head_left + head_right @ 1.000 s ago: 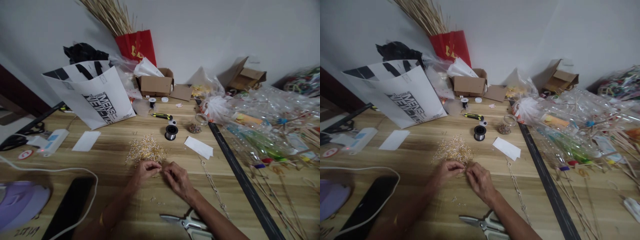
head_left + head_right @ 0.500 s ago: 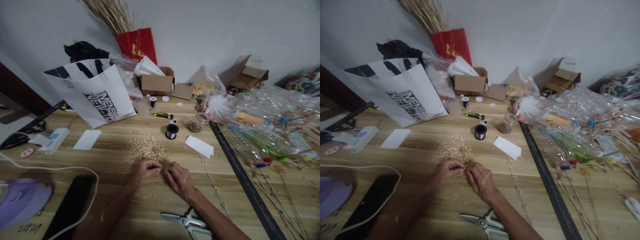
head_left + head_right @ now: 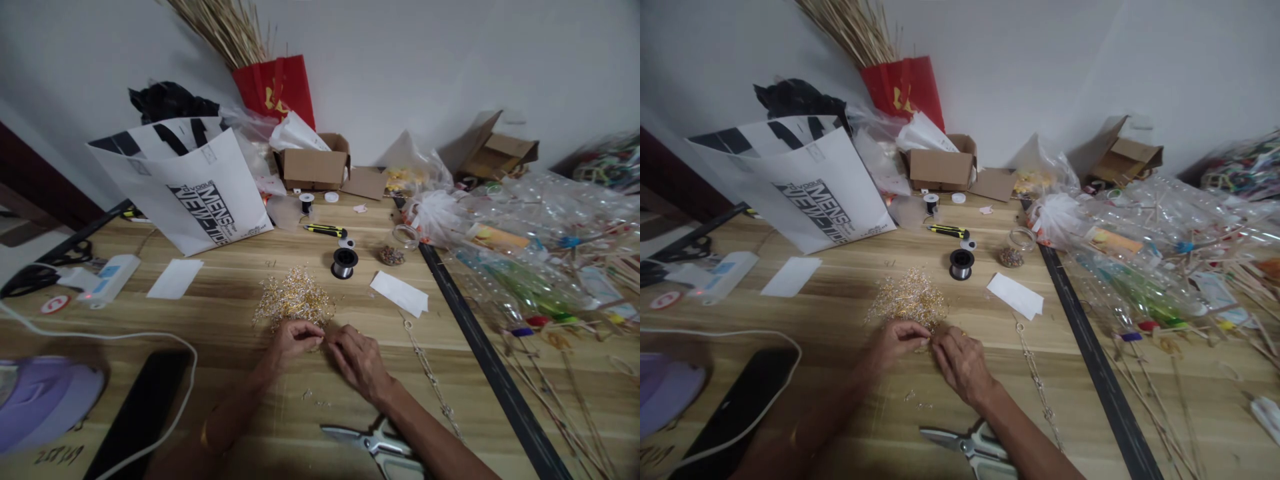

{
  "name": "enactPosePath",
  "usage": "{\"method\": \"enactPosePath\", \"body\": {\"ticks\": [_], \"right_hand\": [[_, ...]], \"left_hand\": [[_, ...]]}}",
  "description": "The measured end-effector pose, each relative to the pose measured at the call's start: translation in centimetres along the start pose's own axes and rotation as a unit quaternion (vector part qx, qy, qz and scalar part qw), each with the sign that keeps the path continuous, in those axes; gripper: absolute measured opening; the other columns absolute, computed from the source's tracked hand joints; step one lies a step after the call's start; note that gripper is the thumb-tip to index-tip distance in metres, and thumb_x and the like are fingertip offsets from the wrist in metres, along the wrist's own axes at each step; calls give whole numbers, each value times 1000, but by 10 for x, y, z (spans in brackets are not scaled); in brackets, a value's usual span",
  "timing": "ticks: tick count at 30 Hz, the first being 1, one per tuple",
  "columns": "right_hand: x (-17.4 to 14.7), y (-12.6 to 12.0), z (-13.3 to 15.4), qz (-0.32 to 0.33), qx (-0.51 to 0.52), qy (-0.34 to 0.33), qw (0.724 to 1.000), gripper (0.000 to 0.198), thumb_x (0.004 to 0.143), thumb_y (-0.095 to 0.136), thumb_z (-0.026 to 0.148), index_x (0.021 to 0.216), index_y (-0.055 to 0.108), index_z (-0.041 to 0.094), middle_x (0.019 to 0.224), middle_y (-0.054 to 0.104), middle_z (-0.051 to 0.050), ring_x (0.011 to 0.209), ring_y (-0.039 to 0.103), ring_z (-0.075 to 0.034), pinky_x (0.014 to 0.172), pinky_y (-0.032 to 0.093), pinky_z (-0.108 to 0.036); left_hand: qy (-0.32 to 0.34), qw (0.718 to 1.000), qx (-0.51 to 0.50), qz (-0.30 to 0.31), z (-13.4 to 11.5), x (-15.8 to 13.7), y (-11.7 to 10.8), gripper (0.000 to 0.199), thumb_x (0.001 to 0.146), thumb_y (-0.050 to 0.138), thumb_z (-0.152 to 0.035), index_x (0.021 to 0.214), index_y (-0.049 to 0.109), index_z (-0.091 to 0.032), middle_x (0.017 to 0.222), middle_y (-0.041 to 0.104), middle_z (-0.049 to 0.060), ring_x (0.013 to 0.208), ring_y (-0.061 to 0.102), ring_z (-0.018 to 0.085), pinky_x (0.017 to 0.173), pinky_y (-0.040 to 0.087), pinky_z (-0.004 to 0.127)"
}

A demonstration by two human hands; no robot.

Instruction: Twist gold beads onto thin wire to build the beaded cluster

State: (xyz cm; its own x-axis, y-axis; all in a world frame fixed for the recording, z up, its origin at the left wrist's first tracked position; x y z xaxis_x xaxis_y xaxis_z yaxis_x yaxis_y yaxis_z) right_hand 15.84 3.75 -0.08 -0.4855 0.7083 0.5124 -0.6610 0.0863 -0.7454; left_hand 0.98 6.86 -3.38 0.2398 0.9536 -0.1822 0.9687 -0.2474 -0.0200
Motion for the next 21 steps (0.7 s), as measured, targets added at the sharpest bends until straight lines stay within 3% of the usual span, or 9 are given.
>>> {"method": "enactPosePath", "body": {"ticks": [13,21], "right_hand": [[0,2,0,16,-3,1,1000,13,92,42,18,88,54,18,77,59,-5,67,56,-15,58,42,-25],[3,-1,2,14,9,-6,1000,15,93,41,19,89,56,18,77,60,-5,66,57,-14,57,44,-24]], "left_hand": [[-6,1000,18,6,-1,-1,1,16,61,72,-24,72,70,-12,68,69,3,64,60,14,63,46,23],[33,998,45,7,-2,-1,0,16,64,71,-27,72,72,-13,71,70,5,68,61,16,65,47,24]]}}
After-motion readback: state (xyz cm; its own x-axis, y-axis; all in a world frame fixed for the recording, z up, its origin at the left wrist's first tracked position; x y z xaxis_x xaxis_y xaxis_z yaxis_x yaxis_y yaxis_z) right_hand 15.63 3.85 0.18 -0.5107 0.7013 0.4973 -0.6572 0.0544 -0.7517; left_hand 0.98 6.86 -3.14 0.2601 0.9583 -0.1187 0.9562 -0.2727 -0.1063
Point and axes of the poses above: each hand's wrist, its own x-axis towards the middle knuckle, its own y-axis out of the palm, z = x × y, the point moved 5 cm from there along x, towards the middle knuckle
